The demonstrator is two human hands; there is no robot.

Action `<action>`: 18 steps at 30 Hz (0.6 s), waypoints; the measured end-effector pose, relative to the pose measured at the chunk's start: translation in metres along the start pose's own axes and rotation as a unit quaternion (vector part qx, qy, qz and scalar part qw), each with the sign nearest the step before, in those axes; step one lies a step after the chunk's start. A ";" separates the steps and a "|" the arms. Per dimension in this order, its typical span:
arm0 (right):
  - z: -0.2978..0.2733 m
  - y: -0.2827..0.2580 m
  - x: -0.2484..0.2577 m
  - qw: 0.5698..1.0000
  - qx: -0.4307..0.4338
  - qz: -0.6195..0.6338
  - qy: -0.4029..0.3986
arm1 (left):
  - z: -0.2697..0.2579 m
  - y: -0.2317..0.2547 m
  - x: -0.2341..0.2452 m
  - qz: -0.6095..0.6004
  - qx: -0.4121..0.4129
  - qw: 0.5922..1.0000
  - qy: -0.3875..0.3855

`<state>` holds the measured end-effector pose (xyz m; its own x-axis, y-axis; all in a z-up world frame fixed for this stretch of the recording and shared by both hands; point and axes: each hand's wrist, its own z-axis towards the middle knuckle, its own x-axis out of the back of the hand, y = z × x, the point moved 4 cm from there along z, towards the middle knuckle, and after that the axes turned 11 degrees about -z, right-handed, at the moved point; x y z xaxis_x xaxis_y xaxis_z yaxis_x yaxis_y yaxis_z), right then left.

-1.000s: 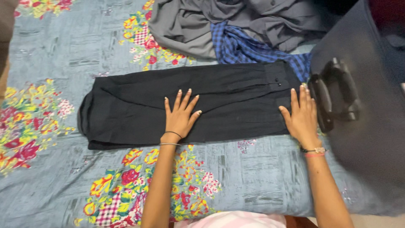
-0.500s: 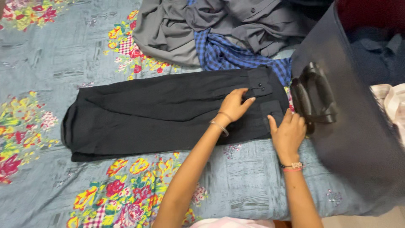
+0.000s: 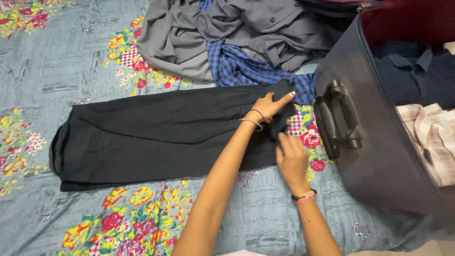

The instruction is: The person folds a black shirt and a blue checkered shirt on a bed and places them into a suitcase.

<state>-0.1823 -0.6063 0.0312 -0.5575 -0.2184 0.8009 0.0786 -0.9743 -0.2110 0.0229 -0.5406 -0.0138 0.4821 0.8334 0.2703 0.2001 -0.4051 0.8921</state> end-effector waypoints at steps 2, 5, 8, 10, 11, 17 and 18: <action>0.000 -0.022 -0.001 0.997 0.064 -0.024 -0.048 | -0.002 -0.010 0.003 -0.066 0.045 0.996 -0.036; 0.003 -0.042 0.001 0.989 0.119 -0.057 -0.073 | 0.016 -0.034 0.008 0.017 -0.122 0.992 -0.009; 0.006 -0.046 0.015 0.995 0.098 -0.009 -0.029 | 0.034 -0.067 0.010 -0.129 -0.228 0.965 0.032; 0.008 -0.050 0.024 0.997 0.066 0.023 -0.015 | 0.035 -0.081 0.012 -0.185 -0.190 0.964 0.028; 0.008 -0.054 0.027 0.998 0.051 0.039 -0.009 | 0.029 -0.084 0.015 -0.213 -0.170 0.962 0.026; 0.017 -0.099 0.031 0.989 0.043 0.141 0.004 | -0.020 -0.064 0.073 -0.331 -0.186 0.925 0.003; 0.020 -0.109 0.030 0.986 0.046 0.158 0.004 | -0.028 -0.063 0.088 -0.339 -0.177 0.924 0.002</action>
<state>-0.1915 -0.5077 0.0895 -0.4997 -0.5112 0.6993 0.3232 -0.8590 -0.3970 0.0283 -0.4314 -0.0358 0.3458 0.8517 -0.3936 0.1632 0.3585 0.9192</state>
